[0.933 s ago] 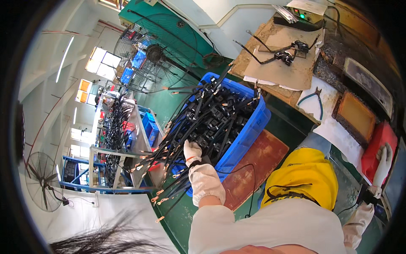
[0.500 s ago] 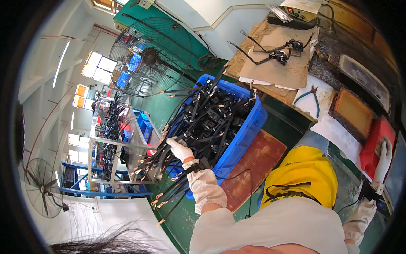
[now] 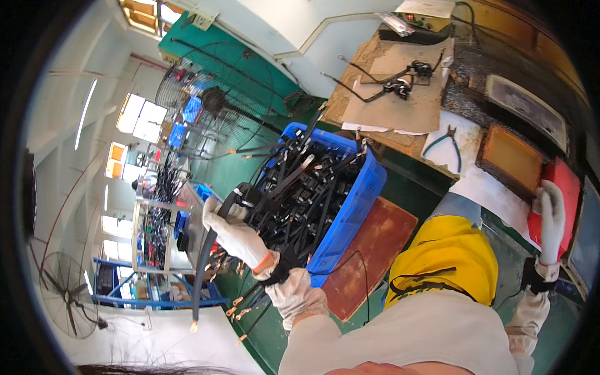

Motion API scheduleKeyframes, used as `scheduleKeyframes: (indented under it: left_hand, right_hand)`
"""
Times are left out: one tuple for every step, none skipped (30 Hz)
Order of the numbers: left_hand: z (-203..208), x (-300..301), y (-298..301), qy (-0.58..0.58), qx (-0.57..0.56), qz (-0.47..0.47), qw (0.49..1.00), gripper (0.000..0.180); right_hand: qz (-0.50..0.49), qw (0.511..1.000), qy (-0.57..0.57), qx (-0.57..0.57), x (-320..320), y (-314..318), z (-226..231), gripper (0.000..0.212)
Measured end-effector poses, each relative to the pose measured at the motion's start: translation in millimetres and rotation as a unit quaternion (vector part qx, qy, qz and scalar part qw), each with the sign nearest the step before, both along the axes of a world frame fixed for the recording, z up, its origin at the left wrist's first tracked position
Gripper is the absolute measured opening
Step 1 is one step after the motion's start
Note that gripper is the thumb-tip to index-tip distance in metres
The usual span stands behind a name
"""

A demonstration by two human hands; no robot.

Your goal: Tinning or soldering the ends of black electrical cables using a heating station.

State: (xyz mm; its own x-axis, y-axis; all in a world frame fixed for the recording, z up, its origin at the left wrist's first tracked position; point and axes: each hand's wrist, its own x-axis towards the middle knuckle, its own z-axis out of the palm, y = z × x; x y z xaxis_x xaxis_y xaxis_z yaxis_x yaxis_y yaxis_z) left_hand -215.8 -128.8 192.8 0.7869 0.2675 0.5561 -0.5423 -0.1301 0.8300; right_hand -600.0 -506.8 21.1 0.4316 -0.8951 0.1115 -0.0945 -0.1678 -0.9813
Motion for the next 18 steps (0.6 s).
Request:
scheduleKeyframes:
  left_hand:
    - [-10.9, 10.8, 3.6, 0.029, -0.066, -0.137, 0.988, 0.049]
    - [-15.5, 0.5, 6.6, 0.002, -0.064, -0.161, 0.985, 0.048]
    - [-22.3, -2.5, 4.4, -0.011, -0.077, -0.199, 0.977, 0.048]
    - [-18.0, -20.9, -14.2, 0.047, -0.139, -0.325, 0.934, 0.043]
    - [-20.3, -29.3, -25.1, 0.057, -0.165, -0.360, 0.917, 0.041]
    - [-20.9, -41.5, -36.4, 0.068, -0.177, -0.399, 0.897, 0.040]
    - [-23.7, -51.9, -47.6, 0.081, -0.190, -0.441, 0.874, 0.039]
    - [-39.0, -51.4, -69.8, 0.101, -0.180, -0.441, 0.873, 0.037]
    - [-40.1, -65.3, -85.9, 0.123, -0.179, -0.470, 0.855, 0.037]
    - [-42.2, -77.0, -95.5, 0.138, -0.176, -0.506, 0.833, 0.036]
    - [-43.1, -85.7, -100.5, 0.153, -0.173, -0.538, 0.811, 0.036]
    - [-47.8, -89.5, -104.3, 0.157, -0.151, -0.557, 0.802, 0.036]
    - [-49.4, -93.1, -108.2, 0.162, -0.151, -0.572, 0.790, 0.036]
    - [-51.2, -97.4, -112.5, 0.172, -0.157, -0.574, 0.785, 0.036]
    - [-53.5, -99.8, -117.3, 0.182, -0.165, -0.573, 0.782, 0.036]
    - [-57.2, -100.6, -121.3, 0.187, -0.166, -0.565, 0.786, 0.035]
    - [-60.2, -99.3, -125.0, 0.191, -0.165, -0.573, 0.780, 0.035]
    - [-63.7, -97.9, -126.3, 0.190, -0.171, -0.578, 0.775, 0.034]
  right_hand:
    - [0.016, 1.000, 0.002, -0.004, 4.6, 12.1, 22.4, 0.022]
    - [0.055, 0.998, -0.010, 0.001, 26.7, 19.4, 14.2, 0.021]
    - [0.079, 0.997, -0.006, -0.008, 44.6, 32.0, 23.8, 0.020]
    - [0.113, 0.993, 0.019, -0.001, 52.0, 41.3, 28.9, 0.021]
    - [0.147, 0.988, 0.041, 0.005, 57.1, 51.3, 38.5, 0.022]
    - [0.180, 0.982, 0.036, 0.031, 62.7, 59.6, 39.1, 0.024]
    - [0.210, 0.976, 0.032, 0.056, 66.1, 68.5, 42.0, 0.026]
    - [0.215, 0.972, 0.002, 0.097, 75.1, 70.5, 41.1, 0.030]
    - [0.215, 0.968, -0.034, 0.121, 77.5, 77.7, 46.9, 0.036]
    - [0.221, 0.960, -0.094, 0.145, 79.9, 81.8, 45.1, 0.042]
    - [0.230, 0.947, -0.154, 0.165, 80.7, 85.3, 45.3, 0.048]
    - [0.236, 0.944, -0.164, 0.163, 79.2, 85.8, 47.3, 0.048]
    - [0.247, 0.940, -0.174, 0.161, 79.1, 86.8, 52.6, 0.049]
    - [0.187, 0.948, -0.163, 0.201, 78.5, 91.6, 61.5, 0.043]
    - [0.172, 0.951, -0.163, 0.198, 76.9, 90.9, 65.3, 0.043]
    - [0.163, 0.945, -0.176, 0.224, 75.0, 88.5, 67.8, 0.040]
    - [0.156, 0.936, -0.190, 0.250, 72.4, 87.0, 68.7, 0.037]
    - [0.152, 0.924, -0.213, 0.278, 69.7, 88.1, 67.5, 0.033]
